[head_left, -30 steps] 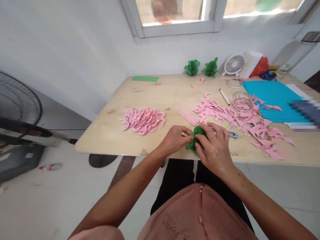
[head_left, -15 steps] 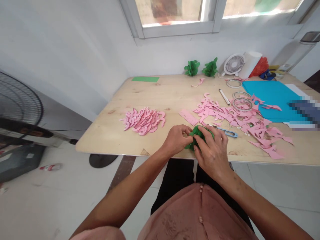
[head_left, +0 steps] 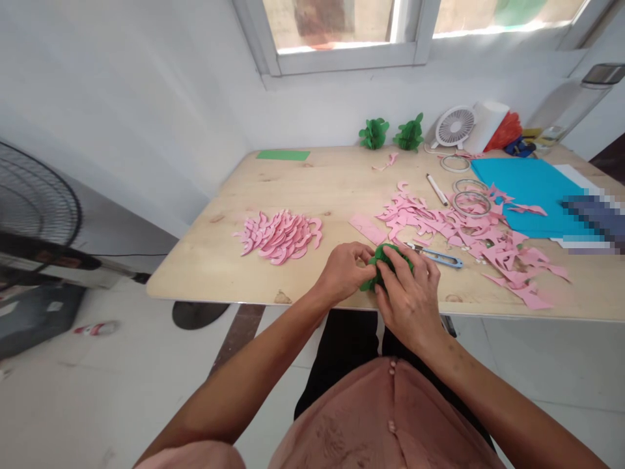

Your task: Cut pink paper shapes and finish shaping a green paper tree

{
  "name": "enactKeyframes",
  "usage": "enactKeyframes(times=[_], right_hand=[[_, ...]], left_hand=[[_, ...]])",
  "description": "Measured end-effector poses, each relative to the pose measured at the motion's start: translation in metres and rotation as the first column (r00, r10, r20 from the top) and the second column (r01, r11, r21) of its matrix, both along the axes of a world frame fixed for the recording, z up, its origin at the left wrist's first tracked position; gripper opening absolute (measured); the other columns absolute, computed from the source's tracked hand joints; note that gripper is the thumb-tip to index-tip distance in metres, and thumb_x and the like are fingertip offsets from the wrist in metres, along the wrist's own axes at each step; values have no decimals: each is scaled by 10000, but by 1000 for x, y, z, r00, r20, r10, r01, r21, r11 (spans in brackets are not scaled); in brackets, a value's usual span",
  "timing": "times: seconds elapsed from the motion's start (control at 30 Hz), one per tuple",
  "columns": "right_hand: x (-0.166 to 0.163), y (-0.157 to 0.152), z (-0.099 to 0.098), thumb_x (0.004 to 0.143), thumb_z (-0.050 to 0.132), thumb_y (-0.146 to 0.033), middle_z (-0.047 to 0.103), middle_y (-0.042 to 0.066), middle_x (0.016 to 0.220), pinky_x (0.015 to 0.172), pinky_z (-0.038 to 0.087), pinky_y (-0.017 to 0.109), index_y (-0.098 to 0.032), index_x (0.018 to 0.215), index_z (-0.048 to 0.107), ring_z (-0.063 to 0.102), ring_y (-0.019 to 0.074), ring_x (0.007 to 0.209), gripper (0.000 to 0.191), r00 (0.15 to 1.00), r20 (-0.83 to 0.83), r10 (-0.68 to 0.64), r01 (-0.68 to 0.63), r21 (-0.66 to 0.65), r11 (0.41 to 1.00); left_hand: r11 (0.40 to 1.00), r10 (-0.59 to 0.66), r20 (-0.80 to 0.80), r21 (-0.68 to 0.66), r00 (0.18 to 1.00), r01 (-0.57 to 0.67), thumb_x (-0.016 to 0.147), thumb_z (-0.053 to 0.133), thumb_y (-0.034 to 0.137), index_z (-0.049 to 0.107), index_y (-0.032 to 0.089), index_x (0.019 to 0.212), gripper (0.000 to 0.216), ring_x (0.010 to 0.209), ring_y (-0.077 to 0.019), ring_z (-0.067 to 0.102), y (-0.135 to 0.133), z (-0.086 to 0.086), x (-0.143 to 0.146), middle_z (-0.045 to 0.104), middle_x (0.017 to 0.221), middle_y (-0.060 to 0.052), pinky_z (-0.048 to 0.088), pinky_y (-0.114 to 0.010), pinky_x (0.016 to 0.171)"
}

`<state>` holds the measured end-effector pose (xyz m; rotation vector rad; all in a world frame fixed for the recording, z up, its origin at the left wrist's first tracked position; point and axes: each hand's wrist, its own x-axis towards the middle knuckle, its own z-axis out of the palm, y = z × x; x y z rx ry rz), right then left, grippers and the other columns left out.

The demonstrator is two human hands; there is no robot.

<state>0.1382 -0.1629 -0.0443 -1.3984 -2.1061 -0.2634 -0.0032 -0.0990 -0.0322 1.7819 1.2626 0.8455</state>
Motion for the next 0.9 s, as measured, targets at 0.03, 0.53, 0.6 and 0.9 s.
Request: enactKeyframes(times=[0.03, 0.53, 0.6, 0.9], right_hand=[[0, 0, 0, 824, 523, -194, 541, 126, 1292, 1009, 255, 513, -131, 1123, 596, 398, 316, 1213, 314, 1000, -3, 1, -1, 2, 1000], [0, 1, -5, 815, 516, -182, 522, 133, 1310, 982, 291, 514, -143, 1151, 566, 406, 323, 1213, 342, 996, -94, 9, -9, 4, 1000], [2, 2, -5, 814, 515, -176, 531, 130, 1299, 981, 298, 505, -141, 1136, 571, 410, 317, 1207, 329, 994, -112, 15, -14, 8, 1000], [12, 10, 0, 823, 511, -175, 567, 110, 1246, 960, 316, 500, -175, 1125, 577, 434, 307, 1176, 310, 984, -179, 4, 4, 43, 999]], left_hand=[[1000, -1, 3, 1, 1000, 1, 590, 566, 150, 584, 167, 543, 53, 812, -172, 642, 0, 0, 0, 686, 843, -23, 490, -285, 768], [1000, -1, 52, -17, 999, 2, 583, 565, 142, 574, 163, 542, 47, 809, -176, 644, 2, -1, -1, 688, 839, -34, 497, -284, 758], [1000, -7, 58, -19, 998, 8, 588, 564, 142, 571, 161, 541, 52, 803, -173, 644, 3, -1, -2, 688, 836, -35, 495, -280, 754], [999, -12, 69, -37, 998, 15, 597, 570, 154, 592, 158, 553, 49, 773, -170, 646, 3, -2, -2, 697, 815, -40, 502, -263, 714]])
